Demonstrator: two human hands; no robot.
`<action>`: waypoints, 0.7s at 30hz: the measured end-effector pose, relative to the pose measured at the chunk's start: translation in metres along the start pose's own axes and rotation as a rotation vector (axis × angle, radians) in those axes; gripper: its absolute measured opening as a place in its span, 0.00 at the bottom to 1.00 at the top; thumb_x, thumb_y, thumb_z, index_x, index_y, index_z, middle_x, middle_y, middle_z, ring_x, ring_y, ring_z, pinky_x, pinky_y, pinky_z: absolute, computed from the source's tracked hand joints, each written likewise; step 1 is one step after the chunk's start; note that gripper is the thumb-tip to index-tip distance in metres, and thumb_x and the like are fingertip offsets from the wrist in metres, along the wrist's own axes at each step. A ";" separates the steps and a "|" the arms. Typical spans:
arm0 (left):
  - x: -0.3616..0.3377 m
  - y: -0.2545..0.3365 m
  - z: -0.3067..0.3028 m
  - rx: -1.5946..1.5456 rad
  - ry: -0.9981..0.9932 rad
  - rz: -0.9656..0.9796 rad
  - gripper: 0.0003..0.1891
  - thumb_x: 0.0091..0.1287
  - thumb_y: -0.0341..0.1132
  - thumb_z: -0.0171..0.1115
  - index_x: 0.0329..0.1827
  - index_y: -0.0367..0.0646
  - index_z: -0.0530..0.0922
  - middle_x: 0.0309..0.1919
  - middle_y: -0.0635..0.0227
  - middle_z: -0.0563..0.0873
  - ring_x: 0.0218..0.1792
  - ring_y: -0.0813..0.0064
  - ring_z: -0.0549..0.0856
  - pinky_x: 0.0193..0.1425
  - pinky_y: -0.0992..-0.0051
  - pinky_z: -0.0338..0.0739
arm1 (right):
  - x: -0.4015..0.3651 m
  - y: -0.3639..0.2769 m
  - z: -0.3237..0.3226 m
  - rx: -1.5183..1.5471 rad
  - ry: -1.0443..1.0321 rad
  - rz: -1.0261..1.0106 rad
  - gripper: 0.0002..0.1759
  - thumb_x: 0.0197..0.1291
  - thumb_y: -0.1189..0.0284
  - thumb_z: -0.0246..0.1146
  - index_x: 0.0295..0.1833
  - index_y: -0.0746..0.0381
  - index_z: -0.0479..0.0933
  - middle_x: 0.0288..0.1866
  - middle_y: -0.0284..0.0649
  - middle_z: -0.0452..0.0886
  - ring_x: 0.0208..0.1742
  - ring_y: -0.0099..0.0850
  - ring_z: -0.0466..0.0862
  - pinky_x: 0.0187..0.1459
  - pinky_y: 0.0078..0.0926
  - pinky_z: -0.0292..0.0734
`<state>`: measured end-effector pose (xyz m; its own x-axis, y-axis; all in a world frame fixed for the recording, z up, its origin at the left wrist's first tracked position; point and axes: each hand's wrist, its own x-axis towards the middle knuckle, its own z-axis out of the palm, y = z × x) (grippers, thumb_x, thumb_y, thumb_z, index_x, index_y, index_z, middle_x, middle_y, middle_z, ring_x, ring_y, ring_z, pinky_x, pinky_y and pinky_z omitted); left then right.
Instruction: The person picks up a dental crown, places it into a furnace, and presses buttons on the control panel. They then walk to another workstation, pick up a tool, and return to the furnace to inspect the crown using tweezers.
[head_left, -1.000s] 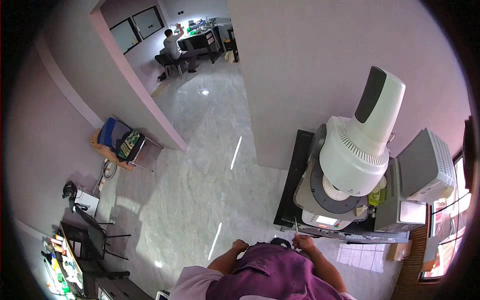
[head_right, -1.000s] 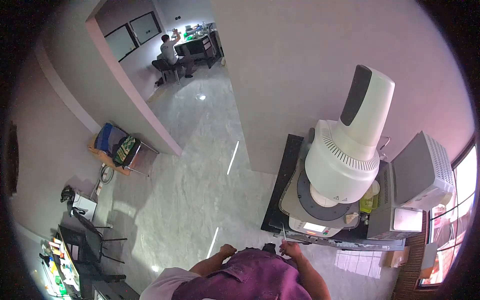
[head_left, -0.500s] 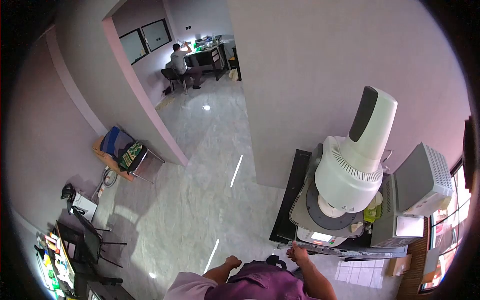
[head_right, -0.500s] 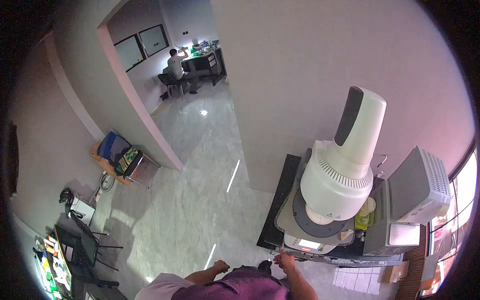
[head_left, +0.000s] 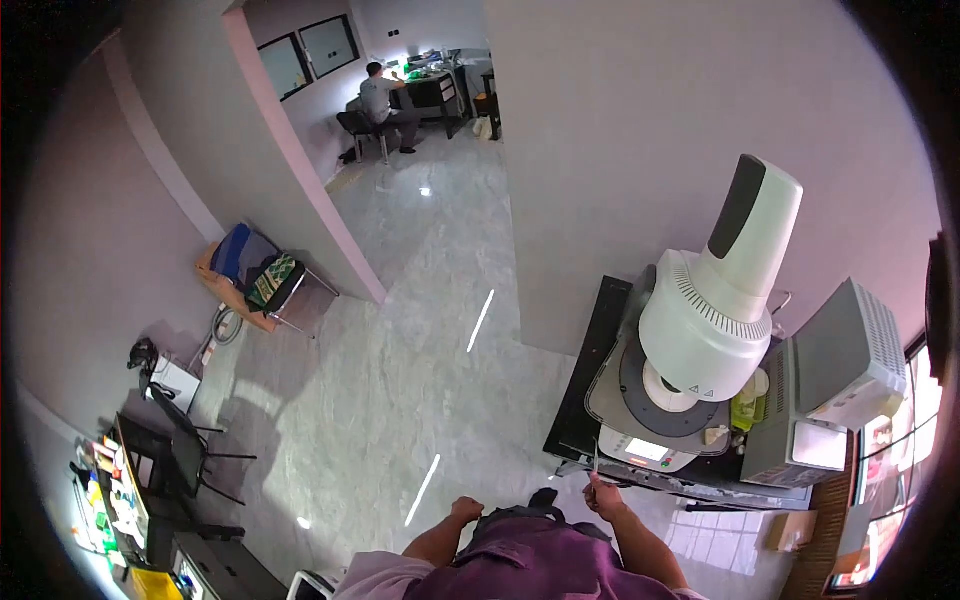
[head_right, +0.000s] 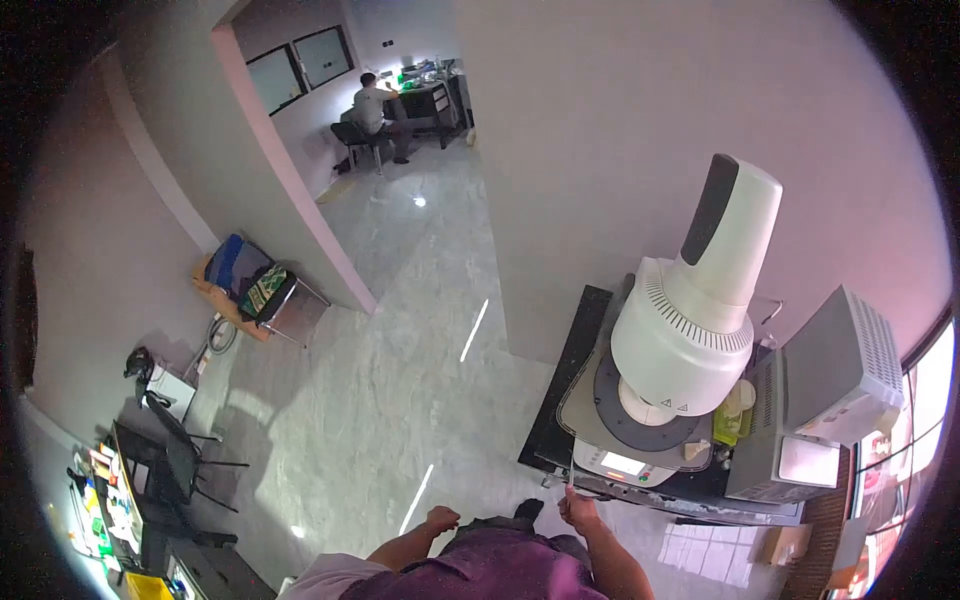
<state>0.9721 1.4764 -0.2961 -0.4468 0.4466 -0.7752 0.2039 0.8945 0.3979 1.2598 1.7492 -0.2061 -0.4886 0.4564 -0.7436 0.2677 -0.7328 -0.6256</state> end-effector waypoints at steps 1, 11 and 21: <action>-0.007 -0.006 0.004 -0.013 0.011 -0.016 0.16 0.57 0.47 0.57 0.34 0.48 0.88 0.28 0.69 0.89 0.31 0.72 0.87 0.39 0.71 0.81 | -0.005 0.001 -0.002 -0.049 0.007 0.002 0.31 0.68 0.45 0.54 0.27 0.62 0.74 0.15 0.36 0.69 0.13 0.26 0.67 0.15 0.23 0.60; -0.092 -0.071 0.055 0.134 -0.047 0.048 0.15 0.61 0.46 0.62 0.36 0.45 0.88 0.28 0.72 0.89 0.27 0.77 0.87 0.35 0.75 0.83 | -0.020 0.010 -0.016 -0.201 -0.007 0.041 0.31 0.67 0.44 0.55 0.29 0.63 0.76 0.18 0.37 0.75 0.15 0.26 0.73 0.17 0.24 0.65; -0.194 -0.103 0.065 -0.532 0.128 -0.338 0.15 0.63 0.40 0.63 0.46 0.40 0.85 0.34 0.67 0.90 0.33 0.76 0.88 0.34 0.75 0.81 | 0.033 0.004 0.014 -0.030 0.020 -0.136 0.29 0.65 0.44 0.57 0.24 0.57 0.71 0.14 0.35 0.71 0.11 0.26 0.68 0.12 0.25 0.58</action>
<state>1.0937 1.2987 -0.2187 -0.5177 0.1067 -0.8489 -0.4113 0.8390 0.3563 1.2326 1.7543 -0.2298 -0.5052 0.5607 -0.6561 0.2250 -0.6483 -0.7274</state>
